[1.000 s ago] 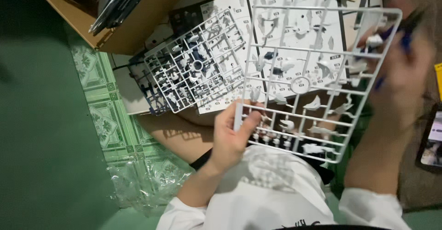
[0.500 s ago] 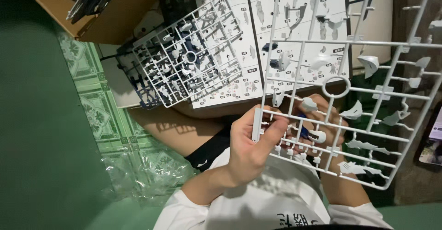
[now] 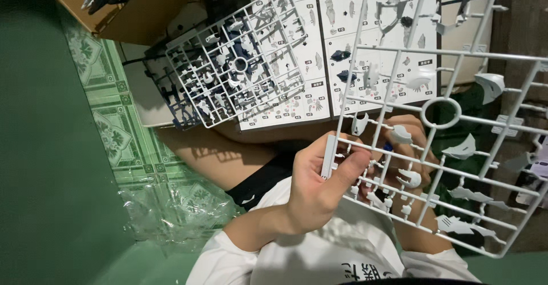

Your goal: The person sits on the floor and uses blue nippers to cut small plastic parts from sprues of a model kit. They refer to an instruction manual, trim excess plastic from the parts, and place them on the manual.

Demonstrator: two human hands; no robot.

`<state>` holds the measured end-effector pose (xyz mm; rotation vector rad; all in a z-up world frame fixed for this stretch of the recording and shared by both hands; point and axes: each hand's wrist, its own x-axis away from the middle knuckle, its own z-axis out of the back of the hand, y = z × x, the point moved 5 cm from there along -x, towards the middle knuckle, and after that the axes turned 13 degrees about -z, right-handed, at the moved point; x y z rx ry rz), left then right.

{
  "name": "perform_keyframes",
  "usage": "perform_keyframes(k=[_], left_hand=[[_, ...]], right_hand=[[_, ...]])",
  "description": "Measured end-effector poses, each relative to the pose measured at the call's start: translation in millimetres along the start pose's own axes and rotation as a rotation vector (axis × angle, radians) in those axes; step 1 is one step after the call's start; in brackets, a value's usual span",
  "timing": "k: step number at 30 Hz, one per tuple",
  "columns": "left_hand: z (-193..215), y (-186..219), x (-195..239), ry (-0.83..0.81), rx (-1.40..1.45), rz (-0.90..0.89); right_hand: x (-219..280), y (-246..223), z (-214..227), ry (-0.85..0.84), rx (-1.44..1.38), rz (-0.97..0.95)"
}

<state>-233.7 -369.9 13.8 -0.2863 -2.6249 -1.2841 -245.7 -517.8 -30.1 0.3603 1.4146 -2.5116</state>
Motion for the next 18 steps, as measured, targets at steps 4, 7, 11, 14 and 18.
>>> perform_keyframes(k=[4, 7, 11, 14, 18], left_hand=[[0.3, 1.8, 0.9, 0.000, -0.012, 0.004], [-1.2, 3.2, 0.5, -0.005, 0.012, -0.005], [8.7, -0.3, -4.0, 0.017, -0.116, -0.072], [19.1, 6.6, -17.2, 0.068, -0.132, -0.218], [29.7, 24.5, -27.1, 0.188, -0.213, -0.544]], right_hand=[[-10.2, -14.7, 4.1, 0.001, 0.014, -0.196], [3.2, -0.5, 3.2, -0.040, 0.184, -0.147], [101.5, 156.4, -6.9, -0.032, 0.996, -0.222], [93.2, 171.0, -26.2, -0.109, -0.735, -0.931], [16.4, 35.7, -13.3, 0.030, -0.456, -0.463]])
